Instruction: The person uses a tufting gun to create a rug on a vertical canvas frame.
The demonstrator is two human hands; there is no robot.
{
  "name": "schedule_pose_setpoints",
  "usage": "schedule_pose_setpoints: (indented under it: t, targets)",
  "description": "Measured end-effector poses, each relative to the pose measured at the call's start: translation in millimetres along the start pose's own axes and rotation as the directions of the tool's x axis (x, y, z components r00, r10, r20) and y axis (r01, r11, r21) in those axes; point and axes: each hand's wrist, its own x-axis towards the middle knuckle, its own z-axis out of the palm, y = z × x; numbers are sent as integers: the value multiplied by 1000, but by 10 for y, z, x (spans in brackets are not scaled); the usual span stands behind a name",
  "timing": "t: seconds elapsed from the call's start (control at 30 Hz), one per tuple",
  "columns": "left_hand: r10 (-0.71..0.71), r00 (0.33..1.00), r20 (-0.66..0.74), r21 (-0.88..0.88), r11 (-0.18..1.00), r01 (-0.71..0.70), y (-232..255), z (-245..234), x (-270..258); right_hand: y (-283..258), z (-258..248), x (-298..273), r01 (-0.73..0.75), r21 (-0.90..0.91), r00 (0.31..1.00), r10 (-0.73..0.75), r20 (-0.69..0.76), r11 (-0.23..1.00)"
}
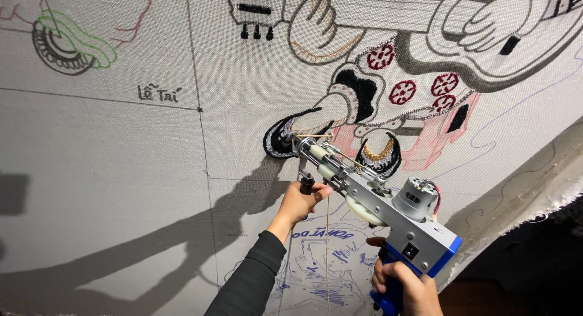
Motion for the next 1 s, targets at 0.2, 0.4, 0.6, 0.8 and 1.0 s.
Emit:
schedule_pose_setpoints:
  t: [0.2, 0.4, 0.6, 0.8, 1.0]
  targets:
    - [-30, 996, -81, 20, 999, 32, 65, -64, 74, -37, 225, -12, 60, -32, 998, -61, -15, 998]
    - [-43, 986, -158, 55, 997, 52, 12, -93, 235, -45, 387, 0, 196, -188, 980, -200, 0, 962]
    - [1, 985, -175, 26, 1000, 3, -187, -183, 414, 221, 168, 196, 358, -575, 899, -438, 1, 735]
    - [133, 971, -200, 92, 989, -117, -493, -414, 543, -147, 369, 123, 390, -795, 899, -380, 219, 465]
    - [230, 933, -277, 201, 963, -178, 6, -356, 281, 736, 98, 392, 408, -379, 910, -405, 90, 831]
